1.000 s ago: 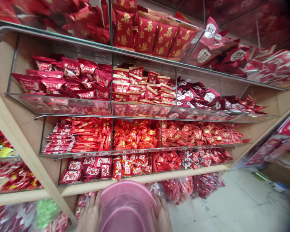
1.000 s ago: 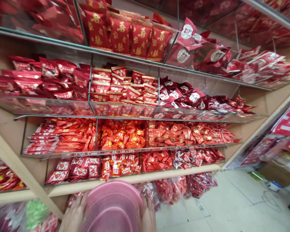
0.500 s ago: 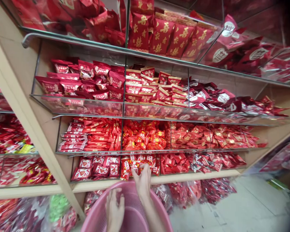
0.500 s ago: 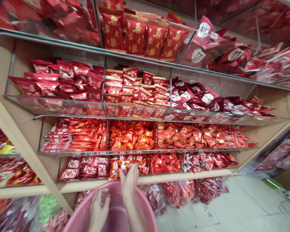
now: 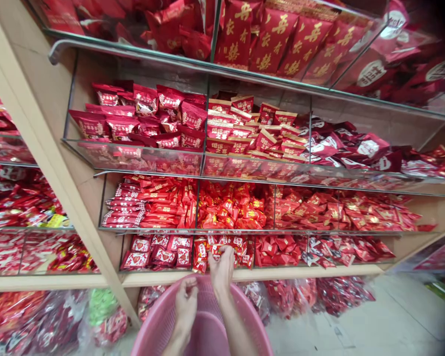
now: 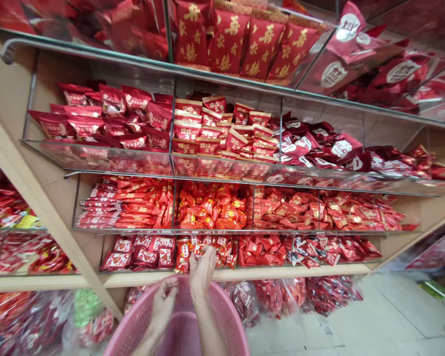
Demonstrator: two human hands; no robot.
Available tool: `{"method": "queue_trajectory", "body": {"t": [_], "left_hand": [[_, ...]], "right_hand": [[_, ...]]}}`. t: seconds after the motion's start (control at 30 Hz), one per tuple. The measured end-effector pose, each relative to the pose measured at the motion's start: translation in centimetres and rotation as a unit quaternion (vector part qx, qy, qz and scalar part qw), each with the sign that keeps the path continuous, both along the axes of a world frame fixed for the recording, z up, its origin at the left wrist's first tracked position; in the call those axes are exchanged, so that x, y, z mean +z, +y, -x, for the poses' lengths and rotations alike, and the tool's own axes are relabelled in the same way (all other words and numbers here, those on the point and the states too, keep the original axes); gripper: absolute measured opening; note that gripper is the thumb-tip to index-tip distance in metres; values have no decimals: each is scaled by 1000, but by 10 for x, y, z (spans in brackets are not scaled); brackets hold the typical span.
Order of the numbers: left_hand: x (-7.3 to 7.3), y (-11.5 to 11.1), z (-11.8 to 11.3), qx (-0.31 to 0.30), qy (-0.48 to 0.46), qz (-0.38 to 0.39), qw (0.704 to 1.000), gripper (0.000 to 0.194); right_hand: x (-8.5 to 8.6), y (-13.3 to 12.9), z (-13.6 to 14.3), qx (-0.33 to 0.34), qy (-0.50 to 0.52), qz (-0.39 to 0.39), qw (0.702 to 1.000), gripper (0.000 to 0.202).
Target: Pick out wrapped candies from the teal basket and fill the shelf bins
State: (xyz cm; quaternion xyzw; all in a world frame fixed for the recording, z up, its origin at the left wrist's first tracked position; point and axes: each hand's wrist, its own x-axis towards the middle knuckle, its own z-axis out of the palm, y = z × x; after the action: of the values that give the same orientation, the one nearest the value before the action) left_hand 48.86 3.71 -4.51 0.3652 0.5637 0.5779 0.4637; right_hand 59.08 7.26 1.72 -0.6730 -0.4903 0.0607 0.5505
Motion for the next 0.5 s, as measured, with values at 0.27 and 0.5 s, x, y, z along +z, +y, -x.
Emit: {"method": "queue_trajectory", "body": {"t": [0.27,0.5], "left_hand": [[10,-12,-8,-41,-120,91,988,32],[24,-11,-8,-7,-65,64,996,18]], "right_hand": [[1,-1,-10,18,264,-32,964,37],[8,-33,-38,126,603,-27,787,46]]}}
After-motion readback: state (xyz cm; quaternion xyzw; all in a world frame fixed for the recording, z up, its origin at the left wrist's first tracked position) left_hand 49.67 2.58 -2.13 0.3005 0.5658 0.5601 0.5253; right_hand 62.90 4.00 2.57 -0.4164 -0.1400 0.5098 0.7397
